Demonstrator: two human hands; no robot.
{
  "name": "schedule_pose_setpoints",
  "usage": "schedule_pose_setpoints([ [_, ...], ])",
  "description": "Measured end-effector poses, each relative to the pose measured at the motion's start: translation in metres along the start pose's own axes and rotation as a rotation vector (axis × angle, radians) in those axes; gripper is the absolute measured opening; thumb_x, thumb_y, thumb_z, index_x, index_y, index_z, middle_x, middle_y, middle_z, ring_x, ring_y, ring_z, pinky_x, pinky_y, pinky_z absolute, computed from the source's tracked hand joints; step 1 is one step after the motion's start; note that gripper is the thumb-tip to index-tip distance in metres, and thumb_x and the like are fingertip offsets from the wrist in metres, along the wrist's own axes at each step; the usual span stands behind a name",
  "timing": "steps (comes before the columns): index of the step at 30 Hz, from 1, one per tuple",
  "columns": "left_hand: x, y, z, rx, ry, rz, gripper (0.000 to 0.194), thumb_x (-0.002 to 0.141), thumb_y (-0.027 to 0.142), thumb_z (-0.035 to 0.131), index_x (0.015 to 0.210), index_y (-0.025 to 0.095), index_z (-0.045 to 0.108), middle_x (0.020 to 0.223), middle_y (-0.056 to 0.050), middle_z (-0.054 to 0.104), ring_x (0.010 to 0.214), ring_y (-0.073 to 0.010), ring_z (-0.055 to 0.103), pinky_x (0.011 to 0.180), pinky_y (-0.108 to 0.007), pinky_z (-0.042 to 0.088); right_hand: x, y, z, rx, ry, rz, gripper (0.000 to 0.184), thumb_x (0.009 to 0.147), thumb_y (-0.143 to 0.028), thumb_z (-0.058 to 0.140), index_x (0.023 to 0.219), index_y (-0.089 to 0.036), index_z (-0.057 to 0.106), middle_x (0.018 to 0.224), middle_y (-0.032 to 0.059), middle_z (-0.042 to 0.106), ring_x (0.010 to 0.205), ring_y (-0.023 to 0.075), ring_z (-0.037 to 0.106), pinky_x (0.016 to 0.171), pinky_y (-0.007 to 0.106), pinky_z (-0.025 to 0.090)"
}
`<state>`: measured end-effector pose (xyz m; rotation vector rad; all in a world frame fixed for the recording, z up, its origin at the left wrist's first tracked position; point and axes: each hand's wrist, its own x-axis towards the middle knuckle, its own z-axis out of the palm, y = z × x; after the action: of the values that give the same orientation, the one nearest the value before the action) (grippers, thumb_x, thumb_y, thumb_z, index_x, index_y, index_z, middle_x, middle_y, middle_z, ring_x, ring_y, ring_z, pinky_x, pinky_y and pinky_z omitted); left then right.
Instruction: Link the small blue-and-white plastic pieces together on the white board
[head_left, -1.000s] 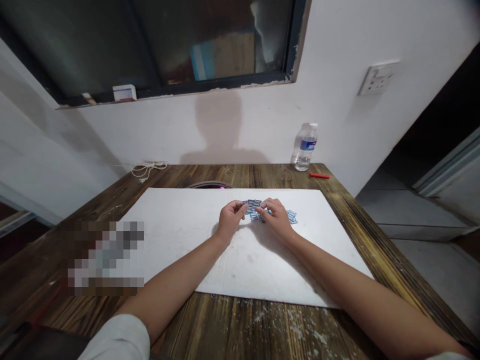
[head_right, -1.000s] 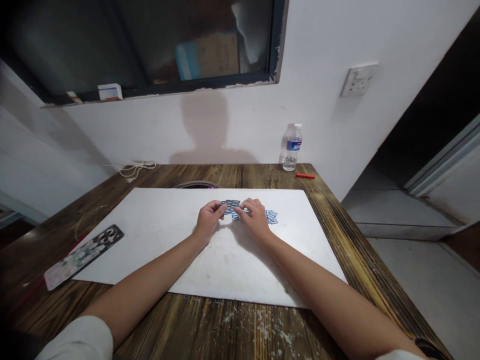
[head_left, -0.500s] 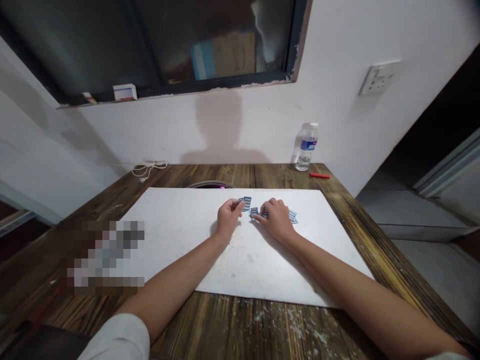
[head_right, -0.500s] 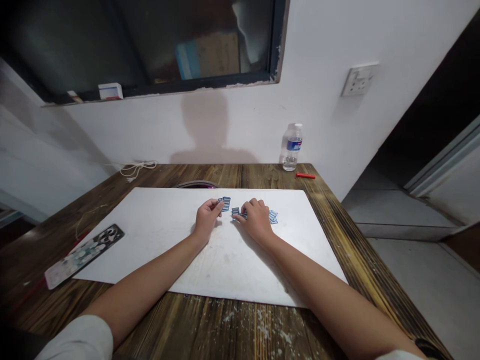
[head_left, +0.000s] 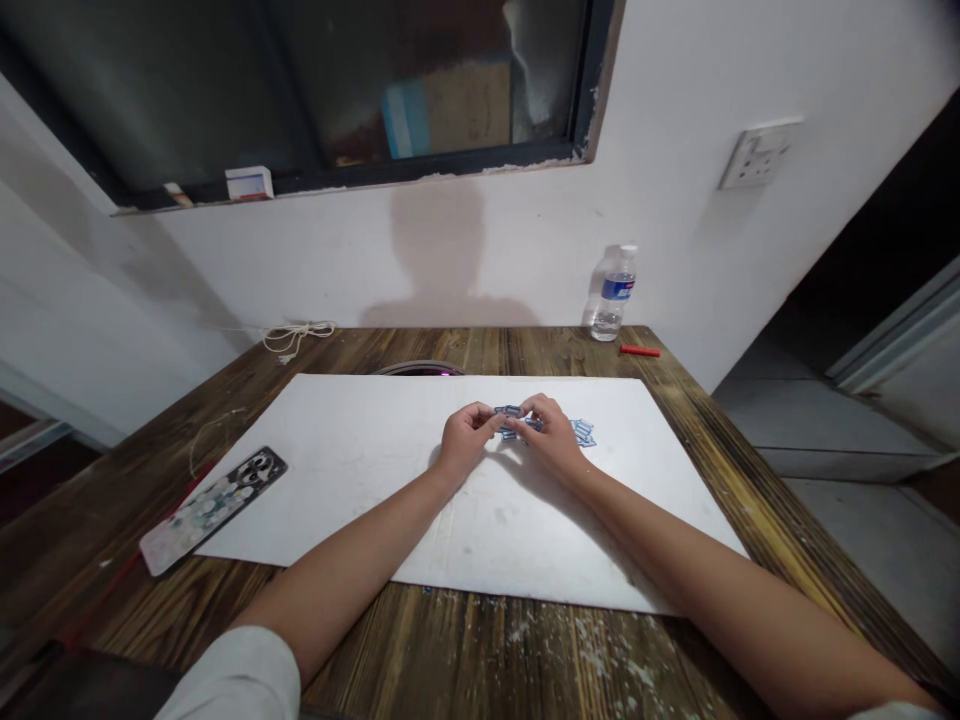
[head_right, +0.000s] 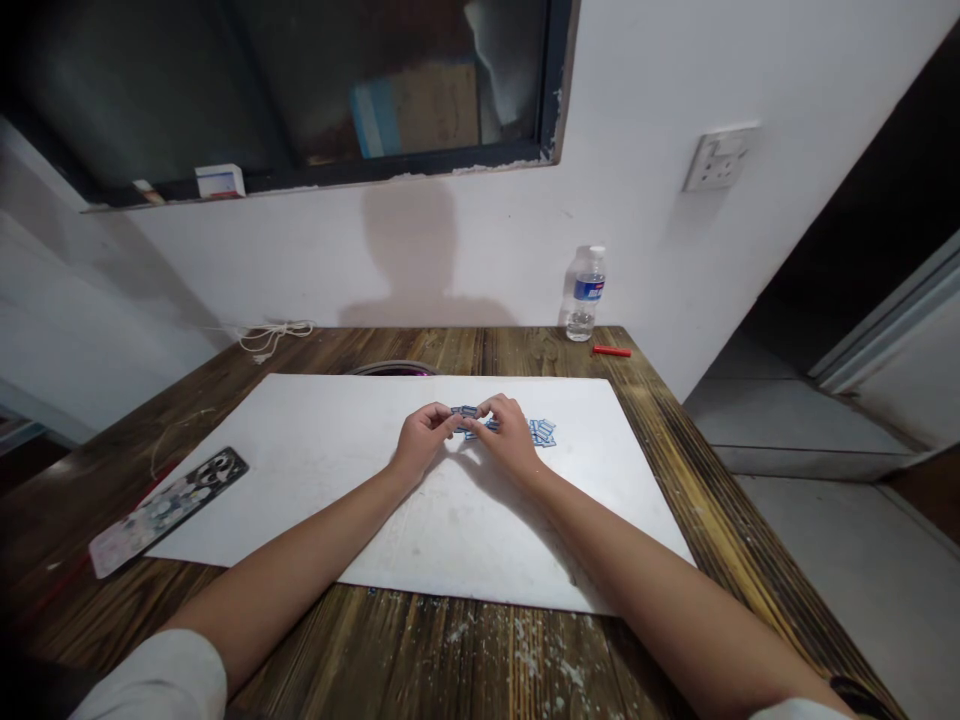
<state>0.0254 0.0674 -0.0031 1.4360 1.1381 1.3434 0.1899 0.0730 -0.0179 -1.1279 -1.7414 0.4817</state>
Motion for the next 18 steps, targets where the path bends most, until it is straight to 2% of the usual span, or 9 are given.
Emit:
schedule_pose_setpoints([
  [10, 0.0009, -0.0014, -0.0003, -0.025, -0.004, -0.005, 0.032, 0.070, 0.045, 0.077, 0.068, 0.017, 0.062, 0.061, 0.002, 0.057, 0.057, -0.0108, 0.048, 0.057, -0.024, 0.037, 0.0008, 0.0025, -0.0009, 0.164, 0.017, 0.019, 0.020, 0.086, -0.040, 0.059, 0.074, -0.024, 0.059, 0.085, 0.0046, 0.061, 0.086, 0.0216, 0.055, 0.082, 0.036, 0.045],
  [18, 0.0015, -0.0017, 0.0005, -0.038, 0.039, -0.048, 0.032, 0.067, 0.045, 0.077, 0.072, 0.017, 0.064, 0.062, 0.002, 0.057, 0.056, -0.0105, 0.049, 0.055, -0.024, 0.038, 0.0017, 0.0040, -0.0023, 0.189, 0.007, 0.032, 0.028, 0.086, -0.045, 0.058, 0.069, -0.023, 0.059, 0.085, 0.0053, 0.063, 0.088, 0.0221, 0.055, 0.084, 0.038, 0.044],
])
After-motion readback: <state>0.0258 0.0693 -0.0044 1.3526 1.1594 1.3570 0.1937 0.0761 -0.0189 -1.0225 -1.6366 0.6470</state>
